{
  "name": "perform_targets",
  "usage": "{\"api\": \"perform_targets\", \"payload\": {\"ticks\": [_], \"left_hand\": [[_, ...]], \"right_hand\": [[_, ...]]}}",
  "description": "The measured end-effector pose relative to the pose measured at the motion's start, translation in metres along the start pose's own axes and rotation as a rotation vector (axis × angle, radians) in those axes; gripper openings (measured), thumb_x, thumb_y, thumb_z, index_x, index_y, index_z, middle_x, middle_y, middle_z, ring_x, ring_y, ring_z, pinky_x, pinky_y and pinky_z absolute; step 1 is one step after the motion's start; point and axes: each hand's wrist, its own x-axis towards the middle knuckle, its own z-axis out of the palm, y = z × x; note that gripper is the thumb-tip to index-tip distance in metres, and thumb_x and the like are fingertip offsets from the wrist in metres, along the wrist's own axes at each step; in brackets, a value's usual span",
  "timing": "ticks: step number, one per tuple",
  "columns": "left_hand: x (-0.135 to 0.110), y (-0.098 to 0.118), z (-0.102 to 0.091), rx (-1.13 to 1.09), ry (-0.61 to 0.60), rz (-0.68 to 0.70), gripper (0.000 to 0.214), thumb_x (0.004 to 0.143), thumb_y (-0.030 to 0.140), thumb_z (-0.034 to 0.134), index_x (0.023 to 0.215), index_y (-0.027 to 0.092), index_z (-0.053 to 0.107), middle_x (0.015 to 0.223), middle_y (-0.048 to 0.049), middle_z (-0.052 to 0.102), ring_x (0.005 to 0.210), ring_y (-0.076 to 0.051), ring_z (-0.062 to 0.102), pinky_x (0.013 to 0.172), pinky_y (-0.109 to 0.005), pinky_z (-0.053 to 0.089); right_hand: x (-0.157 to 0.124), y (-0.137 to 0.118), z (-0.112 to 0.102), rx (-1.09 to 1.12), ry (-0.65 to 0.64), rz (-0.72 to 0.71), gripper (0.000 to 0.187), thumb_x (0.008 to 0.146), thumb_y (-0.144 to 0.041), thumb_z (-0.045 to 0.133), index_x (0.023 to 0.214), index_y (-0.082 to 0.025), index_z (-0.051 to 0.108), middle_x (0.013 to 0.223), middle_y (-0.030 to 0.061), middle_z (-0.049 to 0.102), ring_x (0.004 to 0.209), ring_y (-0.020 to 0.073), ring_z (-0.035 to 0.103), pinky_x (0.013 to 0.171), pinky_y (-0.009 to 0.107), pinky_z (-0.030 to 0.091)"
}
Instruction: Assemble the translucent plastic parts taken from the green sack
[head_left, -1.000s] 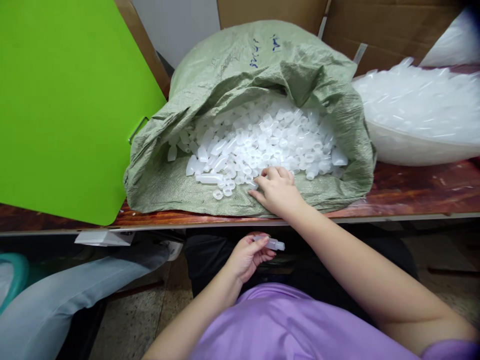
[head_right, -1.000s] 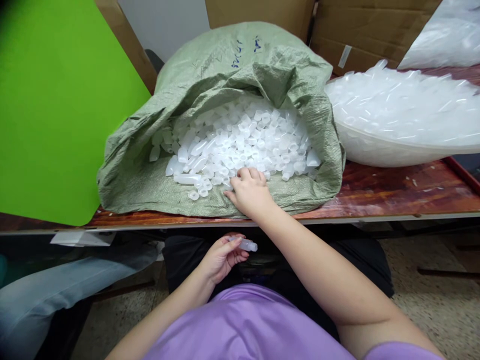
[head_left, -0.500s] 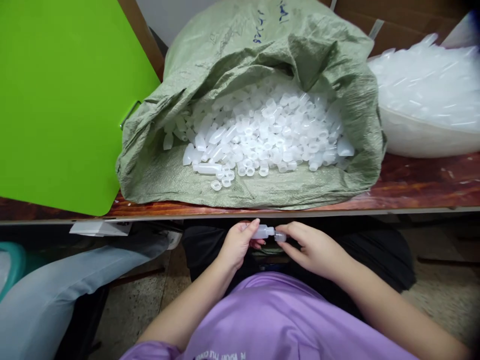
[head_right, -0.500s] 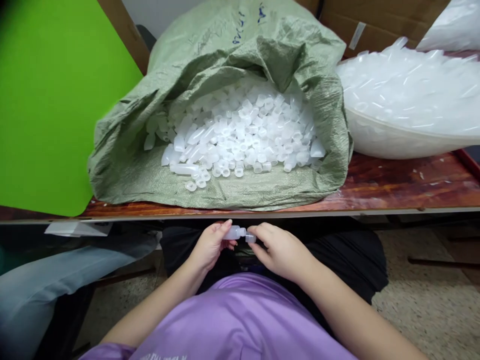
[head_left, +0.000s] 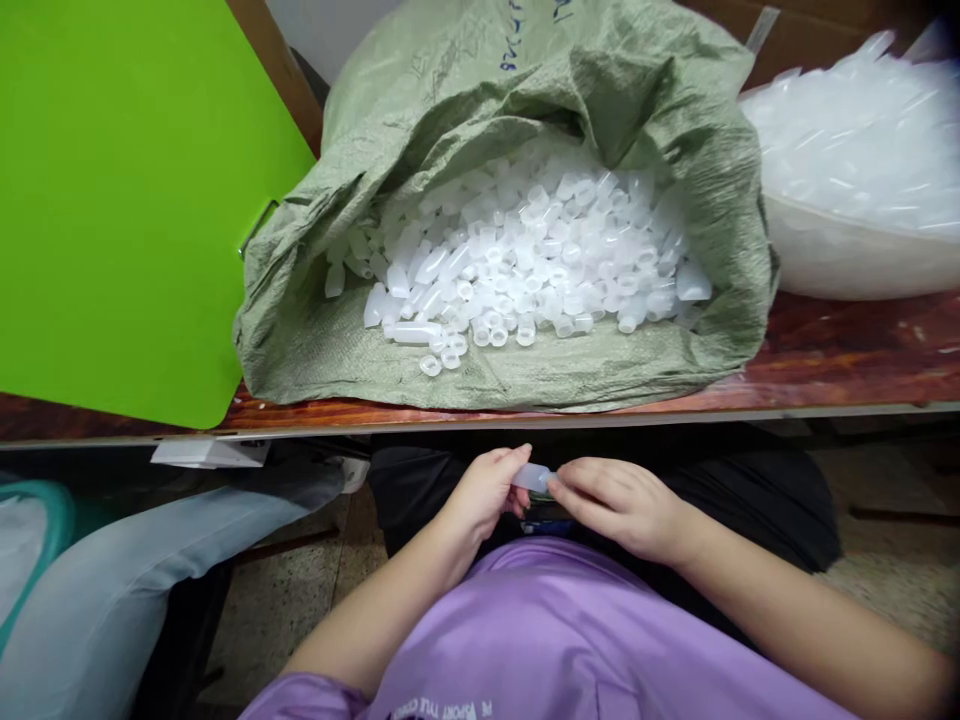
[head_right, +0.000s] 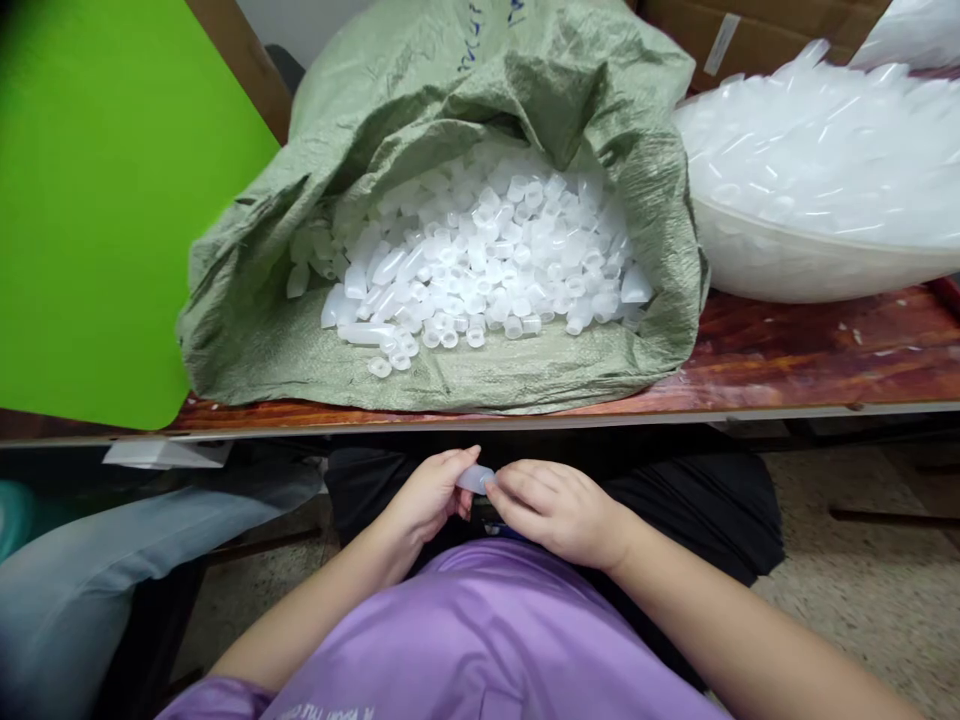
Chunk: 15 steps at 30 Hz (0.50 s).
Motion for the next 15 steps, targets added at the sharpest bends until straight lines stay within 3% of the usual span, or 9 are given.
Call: {"api": "perform_targets", "payload": {"ticks": [3,5,7,11,13,15], "left_hand": [[0.003,-0.005,0.001,-0.032,-0.016,-0.056,0.035,0.072,0.048,0.06,0.062,0.016,0.05,0.035,0.0037,0.047,0.028,-0.007,0.038,0.034,-0.019,0.032],[0.004,-0.008,0.001,-0.035,0.008,-0.047,0.036,0.073,0.048,0.059,0.06,0.015,0.049,0.035,0.0034,0.047,0.028,-0.007,0.039,0.034,-0.019,0.032],[0.004,-0.01,0.001,-0.027,0.031,-0.022,0.037,0.073,0.049,0.058,0.059,0.015,0.049,0.036,0.003,0.048,0.029,-0.007,0.039,0.035,-0.019,0.033],[0.005,-0.009,0.003,0.034,0.063,0.049,0.037,0.073,0.051,0.058,0.063,0.015,0.05,0.039,0.0021,0.051,0.032,-0.007,0.042,0.038,-0.019,0.034],[0.006,-0.007,0.002,0.084,0.082,0.089,0.039,0.074,0.052,0.057,0.062,0.015,0.051,0.04,0.001,0.052,0.033,-0.007,0.043,0.039,-0.019,0.035],[0.007,-0.007,0.0,0.124,0.092,0.111,0.043,0.076,0.052,0.054,0.057,0.013,0.052,0.04,0.0002,0.051,0.033,-0.007,0.042,0.039,-0.02,0.035]], "right_hand": [[-0.001,0.003,0.003,0.016,-0.007,-0.042,0.022,0.086,-0.012,0.048,0.099,-0.02,0.063,0.087,0.0032,0.068,0.082,0.0142,0.063,0.078,0.027,0.052],[-0.002,0.005,0.007,0.038,-0.072,0.041,0.021,0.088,-0.018,0.046,0.1,-0.02,0.063,0.087,0.0043,0.068,0.079,0.0146,0.063,0.071,0.026,0.052],[-0.003,0.005,0.012,0.123,-0.168,0.235,0.024,0.089,-0.032,0.046,0.096,-0.017,0.065,0.082,0.007,0.067,0.073,0.0162,0.062,0.064,0.027,0.051],[-0.005,0.001,0.025,0.544,-0.445,0.868,0.061,0.093,-0.049,0.02,0.067,-0.017,0.065,0.061,0.005,0.062,0.056,0.0141,0.06,0.055,0.026,0.049],[-0.008,-0.002,0.03,0.596,-0.399,1.008,0.056,0.091,-0.052,0.024,0.081,-0.017,0.066,0.076,0.0068,0.066,0.066,0.0161,0.063,0.063,0.029,0.051],[-0.012,-0.005,0.033,0.531,-0.247,0.951,0.047,0.083,-0.055,0.043,0.104,-0.018,0.061,0.102,0.0105,0.064,0.088,0.0208,0.062,0.077,0.035,0.05]]}}
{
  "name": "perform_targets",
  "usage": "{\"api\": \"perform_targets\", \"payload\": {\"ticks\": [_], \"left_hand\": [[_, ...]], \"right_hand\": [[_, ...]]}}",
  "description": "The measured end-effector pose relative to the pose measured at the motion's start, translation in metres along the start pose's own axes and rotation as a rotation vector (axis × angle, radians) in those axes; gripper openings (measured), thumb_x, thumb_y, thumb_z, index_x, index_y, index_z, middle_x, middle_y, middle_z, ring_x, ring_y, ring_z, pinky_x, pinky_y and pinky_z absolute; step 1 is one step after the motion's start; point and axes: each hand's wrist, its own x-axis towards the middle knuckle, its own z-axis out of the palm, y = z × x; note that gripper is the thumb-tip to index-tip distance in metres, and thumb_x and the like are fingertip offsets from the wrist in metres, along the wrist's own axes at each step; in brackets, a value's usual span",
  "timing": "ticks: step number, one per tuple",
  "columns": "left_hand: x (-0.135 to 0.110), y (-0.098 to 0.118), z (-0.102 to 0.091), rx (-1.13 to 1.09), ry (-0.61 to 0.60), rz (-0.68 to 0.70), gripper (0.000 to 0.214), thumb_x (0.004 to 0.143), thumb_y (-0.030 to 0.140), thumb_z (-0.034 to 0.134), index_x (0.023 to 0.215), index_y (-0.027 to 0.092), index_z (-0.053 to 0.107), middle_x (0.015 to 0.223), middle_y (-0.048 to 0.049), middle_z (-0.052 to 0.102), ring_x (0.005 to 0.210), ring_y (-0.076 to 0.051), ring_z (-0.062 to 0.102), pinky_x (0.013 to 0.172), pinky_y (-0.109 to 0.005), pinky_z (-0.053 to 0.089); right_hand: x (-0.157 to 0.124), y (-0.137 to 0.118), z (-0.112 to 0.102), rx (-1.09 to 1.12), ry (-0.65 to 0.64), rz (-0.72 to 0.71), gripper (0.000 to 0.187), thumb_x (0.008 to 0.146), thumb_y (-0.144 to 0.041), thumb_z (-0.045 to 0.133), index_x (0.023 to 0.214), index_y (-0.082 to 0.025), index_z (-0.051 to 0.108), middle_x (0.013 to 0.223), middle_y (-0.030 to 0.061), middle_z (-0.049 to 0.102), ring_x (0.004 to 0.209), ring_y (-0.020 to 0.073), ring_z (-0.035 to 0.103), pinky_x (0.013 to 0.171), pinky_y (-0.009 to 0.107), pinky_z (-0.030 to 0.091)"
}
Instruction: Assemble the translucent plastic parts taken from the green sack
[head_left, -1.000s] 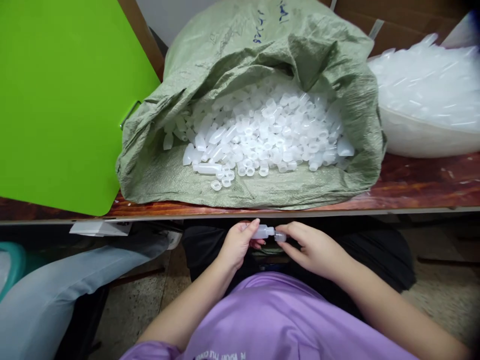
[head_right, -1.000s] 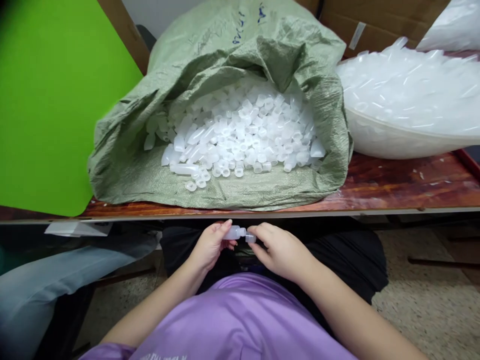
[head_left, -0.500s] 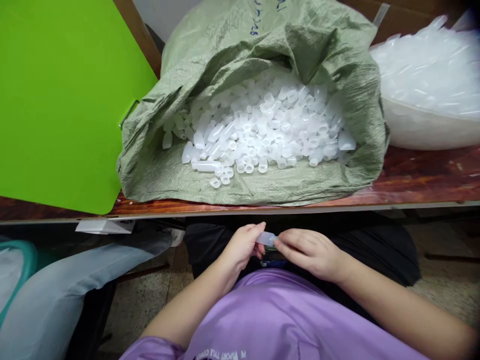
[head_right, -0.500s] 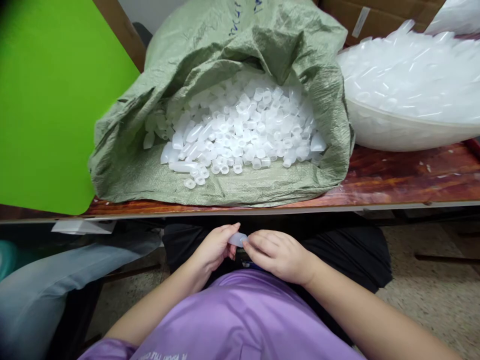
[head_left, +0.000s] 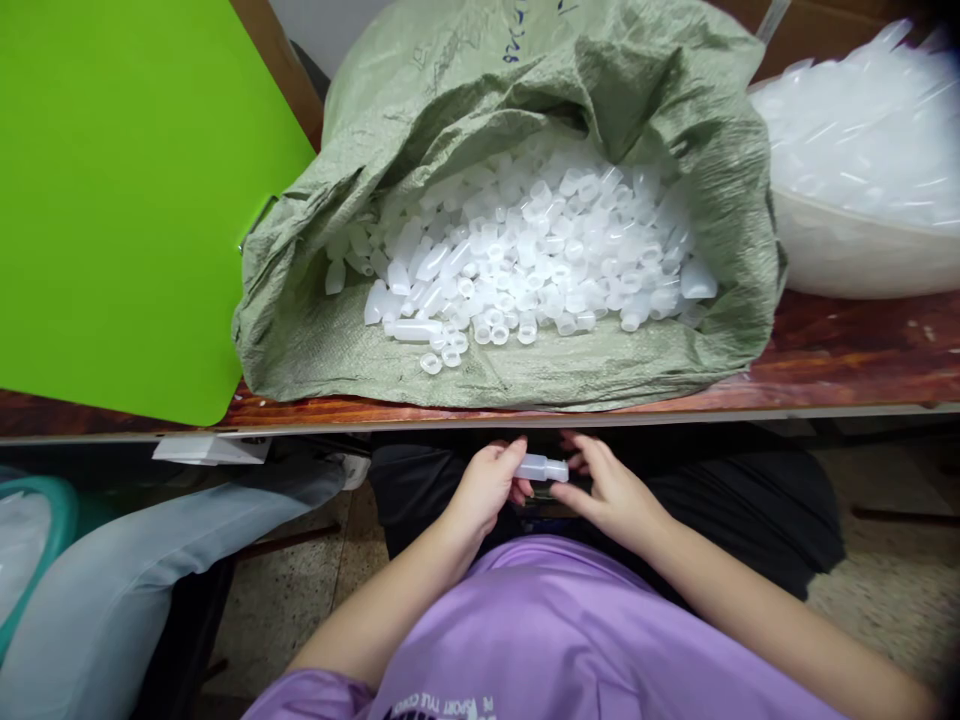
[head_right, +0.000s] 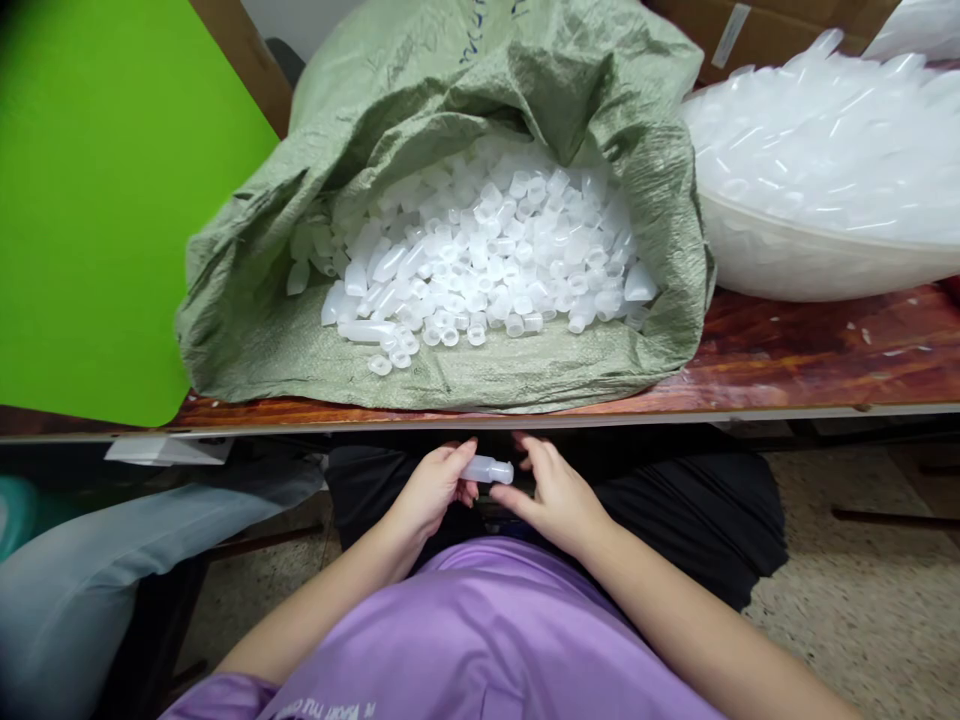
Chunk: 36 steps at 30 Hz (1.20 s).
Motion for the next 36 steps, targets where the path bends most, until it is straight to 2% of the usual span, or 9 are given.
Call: {"api": "perform_targets", "payload": {"ticks": [2,5,10,17,23,26,29,33,36], "left_hand": [[0.002,-0.001,-0.002,0.021,0.005,0.002,0.045,0.077,0.051,0.052,0.054,0.013,0.052,0.039,0.0002,0.05,0.032,-0.006,0.041,0.039,-0.02,0.034],[0.003,-0.002,-0.003,0.018,0.007,-0.012,0.044,0.076,0.051,0.053,0.053,0.013,0.052,0.039,0.0004,0.05,0.032,-0.007,0.041,0.039,-0.02,0.034],[0.003,-0.002,-0.001,0.028,0.004,-0.011,0.045,0.077,0.049,0.052,0.049,0.014,0.052,0.038,0.0002,0.048,0.032,-0.007,0.04,0.04,-0.021,0.033],[0.0,-0.006,-0.002,0.064,0.098,0.062,0.037,0.08,0.041,0.049,0.052,0.016,0.048,0.036,0.0016,0.047,0.034,-0.008,0.041,0.044,-0.021,0.035],[0.008,-0.004,0.002,0.173,0.136,0.055,0.028,0.081,0.036,0.05,0.061,0.016,0.048,0.039,0.0018,0.049,0.039,-0.009,0.046,0.047,-0.02,0.037],[0.016,-0.005,0.007,0.12,0.06,-0.079,0.036,0.083,0.047,0.045,0.077,0.013,0.056,0.06,-0.0048,0.062,0.04,-0.01,0.049,0.048,-0.023,0.041],[0.021,-0.007,0.008,0.002,-0.014,-0.26,0.056,0.084,0.058,0.035,0.112,0.012,0.051,0.106,-0.0169,0.061,0.053,-0.013,0.06,0.058,-0.028,0.047],[0.017,-0.003,-0.001,-0.019,-0.056,-0.32,0.058,0.083,0.052,0.043,0.13,0.018,0.037,0.13,-0.0194,0.046,0.091,-0.023,0.063,0.075,-0.033,0.047],[0.0,0.012,-0.012,0.19,-0.185,-0.216,0.048,0.081,0.042,0.052,0.122,0.017,0.048,0.123,-0.0153,0.055,0.102,-0.023,0.059,0.083,-0.034,0.044]], "right_hand": [[-0.003,0.001,0.003,0.03,0.034,-0.068,0.045,0.08,-0.052,0.051,0.109,-0.018,0.058,0.103,0.0101,0.063,0.089,0.0208,0.062,0.079,0.035,0.049],[-0.005,0.002,0.007,0.127,-0.053,0.025,0.042,0.091,-0.045,0.03,0.099,-0.018,0.061,0.074,0.0047,0.064,0.063,0.0154,0.062,0.063,0.029,0.051],[-0.004,0.003,0.012,0.14,0.059,-0.056,0.038,0.079,-0.046,0.053,0.105,-0.019,0.057,0.102,0.0103,0.062,0.09,0.0207,0.058,0.081,0.035,0.045],[0.008,-0.004,0.025,0.531,-0.058,0.266,0.035,0.075,-0.054,0.053,0.072,-0.019,0.056,0.056,-0.0045,0.046,0.052,0.0098,0.042,0.051,0.023,0.036],[0.014,-0.002,0.041,0.655,-0.074,0.424,0.047,0.076,-0.065,0.041,0.062,-0.02,0.041,0.047,-0.0076,0.033,0.038,0.0064,0.029,0.039,0.022,0.031],[0.019,0.01,0.039,0.619,-0.031,0.488,0.051,0.079,-0.065,0.032,0.068,-0.019,0.048,0.051,-0.0023,0.044,0.044,0.0098,0.044,0.045,0.023,0.04],[0.022,0.023,0.025,0.521,-0.012,0.528,0.053,0.082,-0.063,0.029,0.08,-0.017,0.055,0.062,0.0043,0.057,0.05,0.0132,0.052,0.046,0.025,0.044],[0.017,0.013,-0.007,0.39,-0.127,0.415,0.034,0.075,-0.05,0.055,0.079,-0.018,0.064,0.072,0.0058,0.066,0.058,0.0167,0.057,0.054,0.028,0.046],[0.017,-0.021,-0.036,0.223,-0.202,0.098,0.023,0.08,-0.041,0.053,0.084,-0.023,0.066,0.083,0.0029,0.067,0.076,0.0184,0.06,0.071,0.03,0.047]]}}
